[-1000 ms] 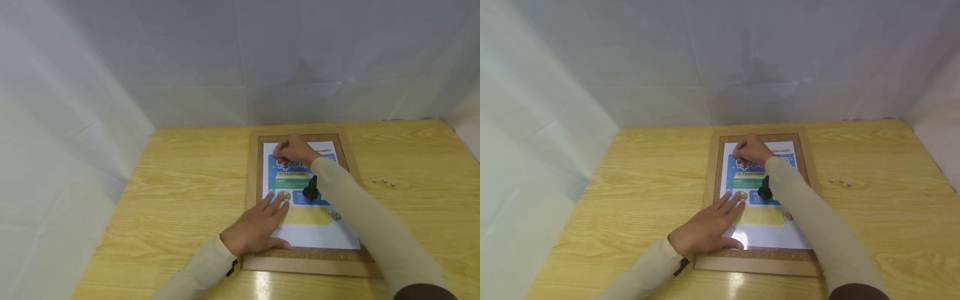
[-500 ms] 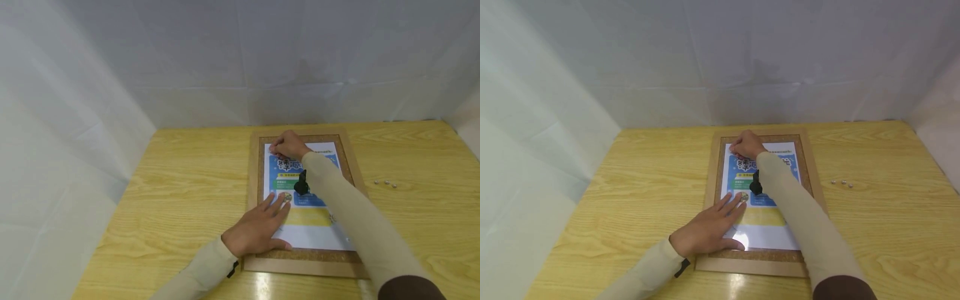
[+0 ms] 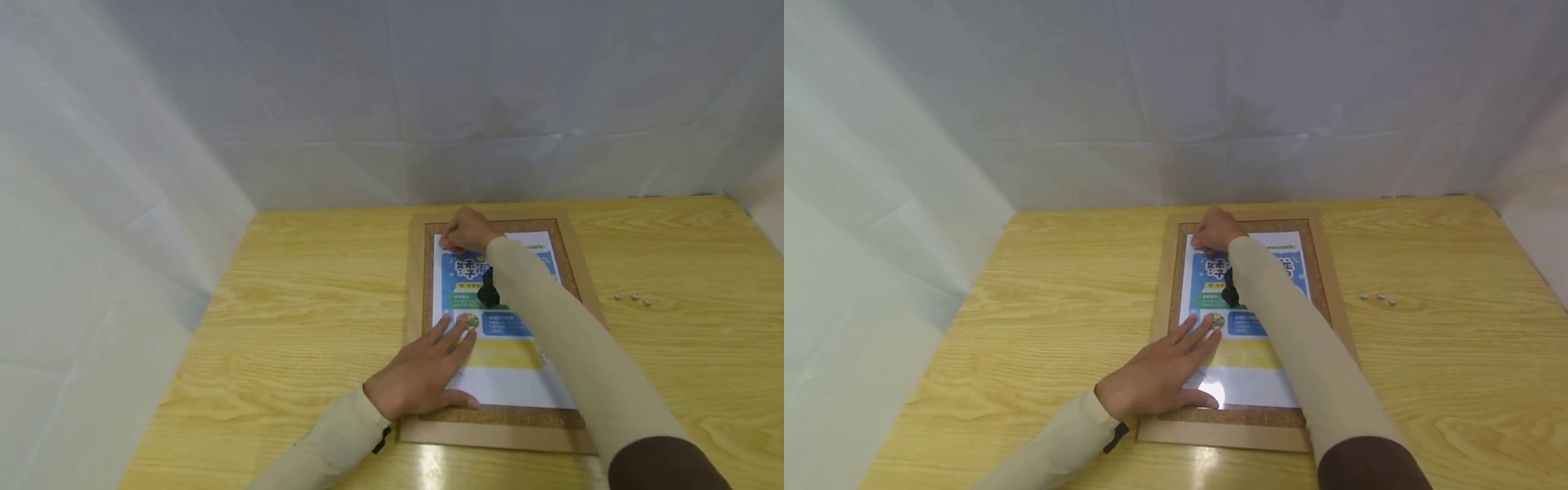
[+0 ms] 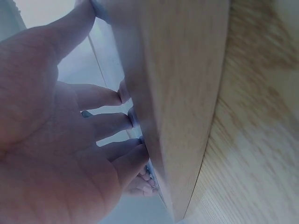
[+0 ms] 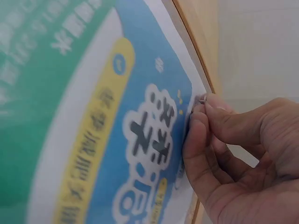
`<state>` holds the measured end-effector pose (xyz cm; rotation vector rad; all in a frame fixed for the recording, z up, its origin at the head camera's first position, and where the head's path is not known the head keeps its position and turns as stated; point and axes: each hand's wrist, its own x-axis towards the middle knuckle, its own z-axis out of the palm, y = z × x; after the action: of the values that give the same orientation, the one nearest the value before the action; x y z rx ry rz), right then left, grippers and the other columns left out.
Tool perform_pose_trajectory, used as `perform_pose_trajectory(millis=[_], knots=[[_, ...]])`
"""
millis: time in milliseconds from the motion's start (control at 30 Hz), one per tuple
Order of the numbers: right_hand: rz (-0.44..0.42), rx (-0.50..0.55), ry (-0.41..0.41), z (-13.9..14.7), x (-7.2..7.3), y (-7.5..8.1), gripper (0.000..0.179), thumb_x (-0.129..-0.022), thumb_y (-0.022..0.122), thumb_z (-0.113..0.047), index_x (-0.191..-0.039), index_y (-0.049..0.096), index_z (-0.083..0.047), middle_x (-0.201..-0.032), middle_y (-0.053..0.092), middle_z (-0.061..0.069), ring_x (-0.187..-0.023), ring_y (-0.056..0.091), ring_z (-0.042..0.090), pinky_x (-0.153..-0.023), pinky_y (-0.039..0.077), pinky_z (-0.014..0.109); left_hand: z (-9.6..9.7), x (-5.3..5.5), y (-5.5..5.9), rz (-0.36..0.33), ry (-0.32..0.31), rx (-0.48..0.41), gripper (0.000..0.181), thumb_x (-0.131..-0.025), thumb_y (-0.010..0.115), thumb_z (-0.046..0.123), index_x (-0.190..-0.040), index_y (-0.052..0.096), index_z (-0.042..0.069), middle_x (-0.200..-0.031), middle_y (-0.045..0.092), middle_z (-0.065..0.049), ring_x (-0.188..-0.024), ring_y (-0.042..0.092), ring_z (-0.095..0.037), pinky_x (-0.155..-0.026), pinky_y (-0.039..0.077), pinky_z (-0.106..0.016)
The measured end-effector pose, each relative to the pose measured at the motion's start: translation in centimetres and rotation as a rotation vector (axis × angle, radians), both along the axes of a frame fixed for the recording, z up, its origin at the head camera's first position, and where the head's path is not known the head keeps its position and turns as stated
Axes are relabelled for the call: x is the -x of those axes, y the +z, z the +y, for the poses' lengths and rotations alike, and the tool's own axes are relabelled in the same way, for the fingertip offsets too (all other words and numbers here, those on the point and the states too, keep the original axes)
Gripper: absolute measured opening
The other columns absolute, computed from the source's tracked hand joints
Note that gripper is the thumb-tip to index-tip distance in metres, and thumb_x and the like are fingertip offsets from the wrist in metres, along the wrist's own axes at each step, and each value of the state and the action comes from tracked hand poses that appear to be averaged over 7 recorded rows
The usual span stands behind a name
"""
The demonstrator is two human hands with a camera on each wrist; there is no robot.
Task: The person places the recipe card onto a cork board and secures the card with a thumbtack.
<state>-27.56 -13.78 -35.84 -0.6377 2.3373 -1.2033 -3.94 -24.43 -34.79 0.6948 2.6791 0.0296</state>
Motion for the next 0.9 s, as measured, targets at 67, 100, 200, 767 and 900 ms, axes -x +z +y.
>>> perform_pose_trajectory(millis=[67, 100, 200, 767, 900], knots=[[0.0, -0.015, 0.023, 0.0, 0.2, 0.3, 0.015, -0.096, 0.067, -0.004, -0.104, 0.076, 0.005, -0.087, 0.073, 0.015, -0.072, 0.064, 0.021, -0.07, 0.057, 0.032, 0.0, 0.0, 0.0, 0.0, -0.002, -0.001, 0.094, -0.095, 0.054, 0.063, -0.162, 0.019, 0.006, -0.168, 0.005, -0.014, -0.154, 0.005, -0.034, -0.125, 0.01, -0.037], [-0.005, -0.021, 0.036, 0.0, 0.3, 0.4, 0.015, -0.096, 0.068, -0.004, -0.104, 0.076, 0.006, -0.088, 0.073, 0.015, -0.073, 0.065, 0.021, -0.07, 0.058, 0.032, 0.1, -0.1, 0.0, 0.002, -0.003, -0.001, 0.094, -0.095, 0.054, 0.063, -0.162, 0.02, 0.006, -0.168, 0.005, -0.015, -0.154, 0.005, -0.034, -0.125, 0.01, -0.037], [-0.043, -0.036, 0.074, -0.1, 0.7, 0.7, 0.014, -0.095, 0.068, -0.001, -0.103, 0.075, 0.007, -0.09, 0.073, 0.015, -0.076, 0.066, 0.021, -0.071, 0.06, 0.031, 0.1, -0.2, 0.0, 0.008, -0.007, -0.003, 0.094, -0.095, 0.055, 0.063, -0.162, 0.02, 0.006, -0.168, 0.005, -0.015, -0.154, 0.005, -0.035, -0.125, 0.011, -0.037], [-0.091, -0.109, 0.142, -0.5, 1.8, 1.0, 0.008, -0.093, 0.069, -0.002, -0.095, 0.075, 0.004, -0.079, 0.067, 0.009, -0.071, 0.061, 0.018, -0.064, 0.056, 0.026, 0.1, -0.8, 0.2, 0.019, -0.005, 0.001, 0.095, -0.095, 0.055, 0.063, -0.162, 0.02, 0.006, -0.168, 0.006, -0.015, -0.154, 0.006, -0.035, -0.125, 0.011, -0.037], [-0.088, -0.118, 0.134, -0.6, 1.8, 1.1, 0.008, -0.091, 0.071, -0.002, -0.095, 0.075, 0.004, -0.078, 0.068, 0.008, -0.07, 0.061, 0.018, -0.064, 0.056, 0.026, 0.1, -0.9, 0.3, 0.027, -0.007, -0.001, 0.095, -0.094, 0.055, 0.063, -0.161, 0.021, 0.006, -0.168, 0.007, -0.015, -0.154, 0.006, -0.035, -0.125, 0.011, -0.037]])
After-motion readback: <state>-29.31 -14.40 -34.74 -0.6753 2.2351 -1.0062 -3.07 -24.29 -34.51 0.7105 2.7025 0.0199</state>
